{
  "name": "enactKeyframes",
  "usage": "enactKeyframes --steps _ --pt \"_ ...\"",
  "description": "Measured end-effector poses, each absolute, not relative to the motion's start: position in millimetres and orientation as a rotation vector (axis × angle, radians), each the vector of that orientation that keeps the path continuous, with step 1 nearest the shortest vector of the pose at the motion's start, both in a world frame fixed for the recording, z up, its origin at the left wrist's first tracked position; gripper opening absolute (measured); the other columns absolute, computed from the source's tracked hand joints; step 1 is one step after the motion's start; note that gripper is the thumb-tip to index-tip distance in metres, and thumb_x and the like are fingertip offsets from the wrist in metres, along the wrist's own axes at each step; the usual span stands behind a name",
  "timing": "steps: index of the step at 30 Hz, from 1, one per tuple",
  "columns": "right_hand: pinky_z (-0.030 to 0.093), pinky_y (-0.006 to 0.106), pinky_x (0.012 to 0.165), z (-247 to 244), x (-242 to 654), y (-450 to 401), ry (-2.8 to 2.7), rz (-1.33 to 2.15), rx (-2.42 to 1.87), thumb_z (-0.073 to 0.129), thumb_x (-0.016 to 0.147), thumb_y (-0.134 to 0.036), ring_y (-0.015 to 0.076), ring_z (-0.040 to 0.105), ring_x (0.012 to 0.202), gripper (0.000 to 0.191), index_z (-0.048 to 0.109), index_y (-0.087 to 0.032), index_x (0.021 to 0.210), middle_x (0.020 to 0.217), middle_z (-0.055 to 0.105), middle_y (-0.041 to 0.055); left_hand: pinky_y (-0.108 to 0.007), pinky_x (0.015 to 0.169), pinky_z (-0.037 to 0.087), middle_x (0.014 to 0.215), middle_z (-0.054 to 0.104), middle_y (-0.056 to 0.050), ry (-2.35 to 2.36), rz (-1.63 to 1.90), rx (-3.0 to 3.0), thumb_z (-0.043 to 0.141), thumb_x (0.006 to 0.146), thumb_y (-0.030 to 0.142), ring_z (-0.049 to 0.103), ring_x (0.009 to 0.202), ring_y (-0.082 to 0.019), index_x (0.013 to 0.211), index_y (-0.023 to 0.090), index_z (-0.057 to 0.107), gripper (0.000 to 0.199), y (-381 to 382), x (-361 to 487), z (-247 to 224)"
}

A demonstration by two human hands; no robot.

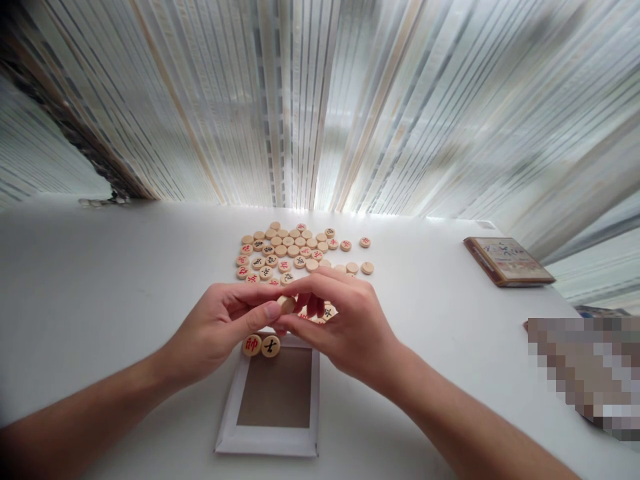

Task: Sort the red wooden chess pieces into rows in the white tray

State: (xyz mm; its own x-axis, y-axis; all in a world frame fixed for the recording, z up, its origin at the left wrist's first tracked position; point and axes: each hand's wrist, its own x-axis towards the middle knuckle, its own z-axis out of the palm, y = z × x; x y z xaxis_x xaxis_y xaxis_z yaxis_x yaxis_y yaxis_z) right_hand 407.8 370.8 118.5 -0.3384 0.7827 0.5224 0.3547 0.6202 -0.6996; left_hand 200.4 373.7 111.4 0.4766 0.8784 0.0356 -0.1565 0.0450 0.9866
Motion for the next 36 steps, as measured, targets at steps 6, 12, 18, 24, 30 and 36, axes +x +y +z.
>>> enactKeyframes --steps 6,12,18,24,30,36 --pt "0.053 0.03 0.061 116.4 410.3 371.5 -1.914 0.628 -0.923 0.089 0.087 -0.025 0.0141 0.061 0.063 0.015 0.082 -0.022 0.101 0.079 0.072 0.002 -0.023 0.078 0.065 0.094 0.086 -0.008 0.706 0.882 1.234 0.075 0.1 0.03 0.079 0.079 -0.016 0.117 0.02 0.087 0.023 374.1 198.9 111.0" --pt "0.056 0.028 0.059 116.6 407.7 368.8 -1.714 0.955 -0.973 0.088 0.087 -0.027 0.0162 0.067 0.068 0.018 0.085 -0.02 0.104 0.081 0.076 0.0047 -0.019 0.074 0.066 0.089 0.086 -0.006 0.691 0.912 1.152 0.082 0.094 0.031 0.079 0.077 -0.014 0.109 0.021 0.089 0.019 375.3 200.4 111.1" --pt "0.058 0.021 0.059 115.7 403.6 367.5 -1.558 1.142 -0.941 0.098 0.076 -0.021 0.0133 0.071 0.066 0.024 0.087 -0.021 0.098 0.079 0.08 0.0024 -0.019 0.073 0.068 0.086 0.087 -0.008 0.709 0.886 1.087 0.085 0.091 0.032 0.081 0.074 -0.015 0.101 0.017 0.09 0.018 374.4 200.0 109.1" --pt "0.058 0.018 0.057 116.1 401.2 368.2 -1.418 1.256 -0.914 0.099 0.073 -0.022 0.0123 0.071 0.064 0.021 0.089 -0.023 0.091 0.079 0.082 0.0034 -0.025 0.077 0.07 0.091 0.087 -0.011 0.66 0.851 1.032 0.083 0.094 0.034 0.084 0.079 -0.019 0.108 0.015 0.088 0.024 371.6 197.9 109.8" --pt "0.052 0.022 0.056 121.6 405.9 368.7 -1.412 1.373 -1.023 0.09 0.086 -0.03 0.0114 0.061 0.062 0.015 0.09 -0.022 0.099 0.077 0.078 0.0056 -0.02 0.074 0.068 0.096 0.088 -0.008 0.7 0.864 1.074 0.082 0.094 0.024 0.083 0.082 -0.016 0.114 0.019 0.087 0.021 370.4 200.2 113.8" --pt "0.054 0.022 0.064 121.7 408.2 370.7 -1.361 1.51 -0.972 0.083 0.094 -0.031 0.0115 0.063 0.07 0.018 0.088 -0.029 0.111 0.081 0.078 0.0037 -0.02 0.069 0.069 0.093 0.088 -0.008 0.746 0.915 0.979 0.087 0.089 0.024 0.083 0.076 -0.016 0.104 0.016 0.088 0.017 372.0 202.4 115.1"
